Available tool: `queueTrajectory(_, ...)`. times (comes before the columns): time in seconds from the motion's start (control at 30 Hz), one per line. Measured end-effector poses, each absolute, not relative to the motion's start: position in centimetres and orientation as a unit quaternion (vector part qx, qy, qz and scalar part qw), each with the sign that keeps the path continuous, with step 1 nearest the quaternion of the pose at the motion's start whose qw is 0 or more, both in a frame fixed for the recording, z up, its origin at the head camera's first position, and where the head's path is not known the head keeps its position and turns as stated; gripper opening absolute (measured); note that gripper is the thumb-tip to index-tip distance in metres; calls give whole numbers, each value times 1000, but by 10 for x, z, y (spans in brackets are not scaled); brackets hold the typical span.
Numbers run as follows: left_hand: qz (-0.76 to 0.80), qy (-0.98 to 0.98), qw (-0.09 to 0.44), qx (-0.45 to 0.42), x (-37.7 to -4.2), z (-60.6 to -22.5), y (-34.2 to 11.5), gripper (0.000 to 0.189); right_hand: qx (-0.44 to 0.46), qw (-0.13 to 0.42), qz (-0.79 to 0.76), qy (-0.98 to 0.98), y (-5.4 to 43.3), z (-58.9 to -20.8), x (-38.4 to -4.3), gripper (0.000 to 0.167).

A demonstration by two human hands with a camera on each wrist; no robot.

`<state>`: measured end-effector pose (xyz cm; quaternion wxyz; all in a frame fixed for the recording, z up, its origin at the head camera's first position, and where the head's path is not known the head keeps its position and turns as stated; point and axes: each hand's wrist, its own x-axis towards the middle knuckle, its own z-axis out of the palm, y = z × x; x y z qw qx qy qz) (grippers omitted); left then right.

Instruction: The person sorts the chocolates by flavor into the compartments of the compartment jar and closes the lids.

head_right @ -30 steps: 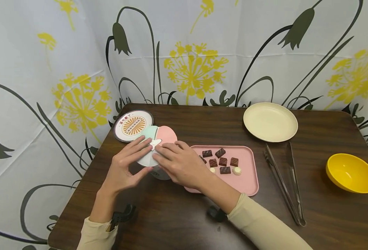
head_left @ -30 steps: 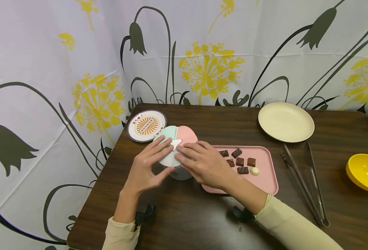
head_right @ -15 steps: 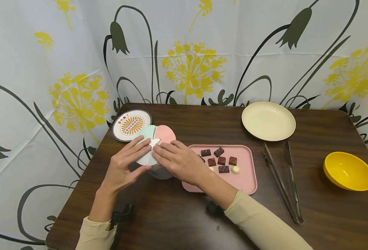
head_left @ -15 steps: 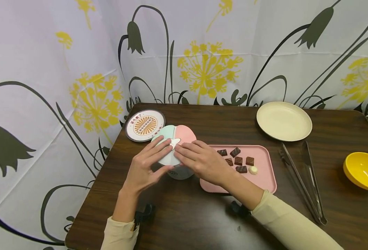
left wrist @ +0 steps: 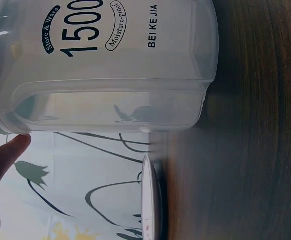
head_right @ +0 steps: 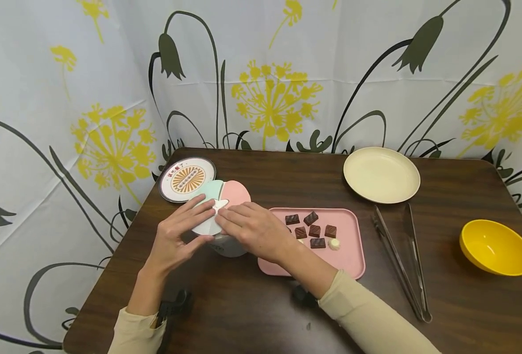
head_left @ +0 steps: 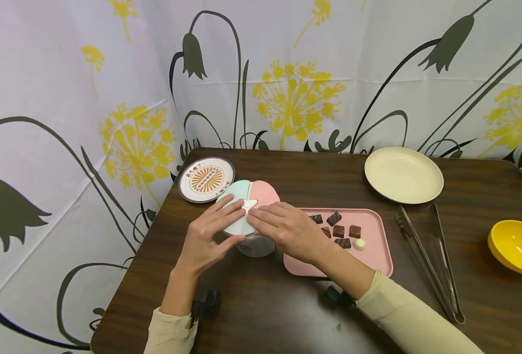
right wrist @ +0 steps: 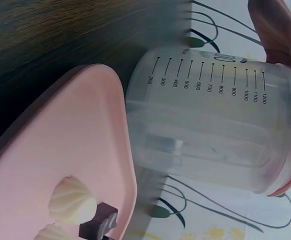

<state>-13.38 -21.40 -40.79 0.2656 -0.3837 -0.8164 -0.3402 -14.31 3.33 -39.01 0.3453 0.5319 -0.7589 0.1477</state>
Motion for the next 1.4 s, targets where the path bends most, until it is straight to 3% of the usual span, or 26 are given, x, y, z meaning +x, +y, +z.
queueTrajectory(0.57, -323, -837, 281, -340, -134, -401, -209, 53, 472, 282, 227, -804, 33, -380, -143, 26)
queueTrajectory(1.4, -389, -805, 300, -332, -142, -399, -202, 36, 429, 216, 314, -819, 34, -370, -151, 20)
